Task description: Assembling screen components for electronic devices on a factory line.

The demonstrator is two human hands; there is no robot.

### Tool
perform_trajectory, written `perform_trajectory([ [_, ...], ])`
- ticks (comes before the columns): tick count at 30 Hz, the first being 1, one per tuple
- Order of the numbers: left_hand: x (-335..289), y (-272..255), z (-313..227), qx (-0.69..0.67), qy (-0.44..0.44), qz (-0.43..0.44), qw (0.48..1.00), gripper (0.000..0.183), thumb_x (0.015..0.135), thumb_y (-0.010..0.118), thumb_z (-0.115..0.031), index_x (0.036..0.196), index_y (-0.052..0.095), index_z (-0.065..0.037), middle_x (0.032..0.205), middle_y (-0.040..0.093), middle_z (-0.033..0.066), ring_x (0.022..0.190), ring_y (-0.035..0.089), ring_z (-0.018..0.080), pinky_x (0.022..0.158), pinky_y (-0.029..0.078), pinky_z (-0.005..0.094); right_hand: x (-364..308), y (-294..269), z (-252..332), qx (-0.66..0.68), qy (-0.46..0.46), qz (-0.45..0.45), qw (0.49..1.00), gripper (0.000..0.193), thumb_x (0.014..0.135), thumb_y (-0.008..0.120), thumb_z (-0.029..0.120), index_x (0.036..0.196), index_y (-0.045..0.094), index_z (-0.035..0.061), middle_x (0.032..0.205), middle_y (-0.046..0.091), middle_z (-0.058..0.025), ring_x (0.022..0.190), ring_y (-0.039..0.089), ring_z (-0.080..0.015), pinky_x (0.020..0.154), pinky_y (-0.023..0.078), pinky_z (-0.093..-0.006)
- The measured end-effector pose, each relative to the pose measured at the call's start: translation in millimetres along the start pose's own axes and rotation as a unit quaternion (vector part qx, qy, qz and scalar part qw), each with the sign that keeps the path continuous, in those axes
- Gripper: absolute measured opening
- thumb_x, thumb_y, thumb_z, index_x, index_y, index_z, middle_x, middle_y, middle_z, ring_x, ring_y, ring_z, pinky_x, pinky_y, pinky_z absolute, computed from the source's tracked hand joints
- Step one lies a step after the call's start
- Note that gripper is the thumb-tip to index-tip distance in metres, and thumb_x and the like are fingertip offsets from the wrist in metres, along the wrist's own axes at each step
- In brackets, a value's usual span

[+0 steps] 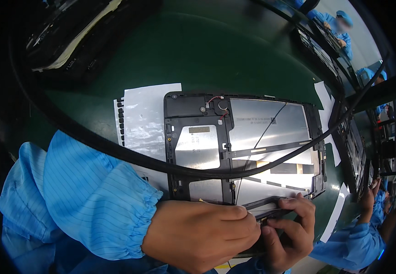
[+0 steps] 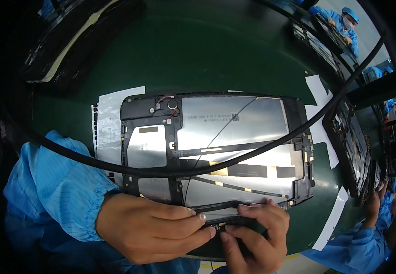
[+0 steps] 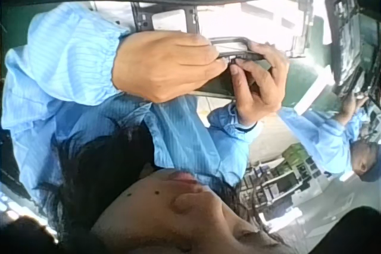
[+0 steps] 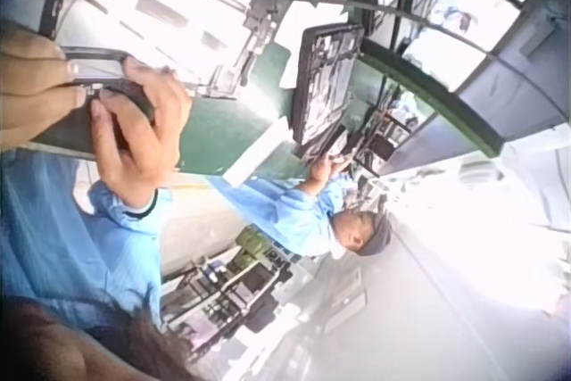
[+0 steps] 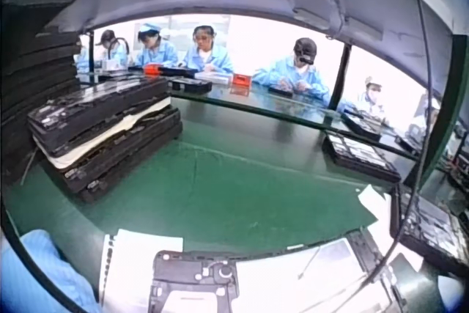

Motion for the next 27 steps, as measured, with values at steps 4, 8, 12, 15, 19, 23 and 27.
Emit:
perform_trajectory([
  [4, -8.4, -10.7, -5.1, 0.012, 0.002, -0.018, 1.000, 0.024, 0.071, 0.048, -0.009, 0.086, 0.058, 0.006, 0.089, 0.058, 0.0146, 0.081, 0.057, 0.0227, 0.072, 0.046, 0.0286, 2.6, 6.5, 22.6, -0.072, -0.040, 0.005, 0.997, 0.013, 0.056, 0.064, 0.004, 0.067, 0.058, -0.0013, 0.081, 0.056, -0.0149, 0.082, 0.051, -0.0285, 0.080, 0.038, -0.0418],
  [8, -13.4, -26.5, -18.4, -0.066, 0.013, -0.032, 0.997, 0.026, 0.069, 0.048, -0.015, 0.082, 0.054, 0.006, 0.085, 0.052, 0.0145, 0.082, 0.050, 0.0249, 0.076, 0.041, 0.0309, 6.3, 4.9, 53.7, -0.102, -0.061, 0.046, 0.992, 0.013, 0.057, 0.063, -0.003, 0.069, 0.058, -0.0026, 0.077, 0.057, -0.0126, 0.076, 0.052, -0.0275, 0.073, 0.041, -0.0385],
  [12, -42.3, -57.8, -40.7, -0.026, 0.029, -0.185, 0.982, 0.026, 0.068, 0.048, -0.013, 0.083, 0.053, 0.007, 0.088, 0.053, 0.0155, 0.086, 0.051, 0.0263, 0.079, 0.042, 0.0311, 2.3, 6.7, 78.8, -0.147, -0.047, 0.066, 0.986, 0.014, 0.059, 0.063, -0.005, 0.072, 0.058, -0.0017, 0.077, 0.057, -0.0119, 0.077, 0.053, -0.0265, 0.072, 0.041, -0.0353],
  [15, -80.9, -86.9, -30.1, 0.014, -0.042, -0.064, 0.997, 0.020, 0.072, 0.051, -0.006, 0.086, 0.056, 0.007, 0.082, 0.057, 0.0151, 0.077, 0.057, 0.0259, 0.069, 0.046, 0.0307, -2.6, 2.3, 100.8, -0.151, -0.027, 0.007, 0.988, 0.014, 0.060, 0.064, -0.004, 0.072, 0.059, -0.0009, 0.076, 0.057, -0.0121, 0.077, 0.053, -0.0273, 0.071, 0.042, -0.0344],
  [19, -130.7, -112.9, 15.7, -0.015, -0.197, -0.102, 0.975, 0.020, 0.067, 0.060, -0.002, 0.085, 0.056, 0.004, 0.086, 0.053, 0.0165, 0.079, 0.053, 0.0304, 0.069, 0.044, 0.0363, 5.9, 57.3, 157.0, -0.142, -0.070, 0.056, 0.986, 0.018, 0.062, 0.065, -0.001, 0.079, 0.061, 0.0024, 0.077, 0.056, -0.0100, 0.073, 0.054, -0.0232, 0.066, 0.042, -0.0309],
  [23, -147.5, -106.6, 21.6, -0.008, -0.205, -0.080, 0.976, 0.021, 0.068, 0.060, -0.004, 0.088, 0.057, 0.002, 0.089, 0.052, 0.0163, 0.082, 0.052, 0.0303, 0.070, 0.043, 0.0369, 22.7, 137.6, 167.6, -0.283, -0.131, 0.098, 0.945, 0.009, 0.058, 0.060, 0.003, 0.062, 0.053, 0.0019, 0.068, 0.048, -0.0117, 0.068, 0.044, -0.0299, 0.062, 0.032, -0.0416],
  [27, -143.9, -103.3, 30.0, 0.008, -0.195, -0.098, 0.976, 0.022, 0.066, 0.061, -0.004, 0.087, 0.057, 0.003, 0.088, 0.053, 0.0164, 0.082, 0.052, 0.0305, 0.073, 0.043, 0.0375, 28.6, 143.6, 155.8, -0.260, -0.156, 0.051, 0.952, 0.003, 0.054, 0.049, 0.002, 0.053, 0.048, 0.0000, 0.061, 0.044, -0.0145, 0.062, 0.040, -0.0277, 0.055, 0.028, -0.0401],
])
Point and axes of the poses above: each hand's wrist, its own x-axis towards the middle knuckle, its own y-axis out of the palm, z = x × y, the point moved 6 cm from there along x, towards the middle knuckle
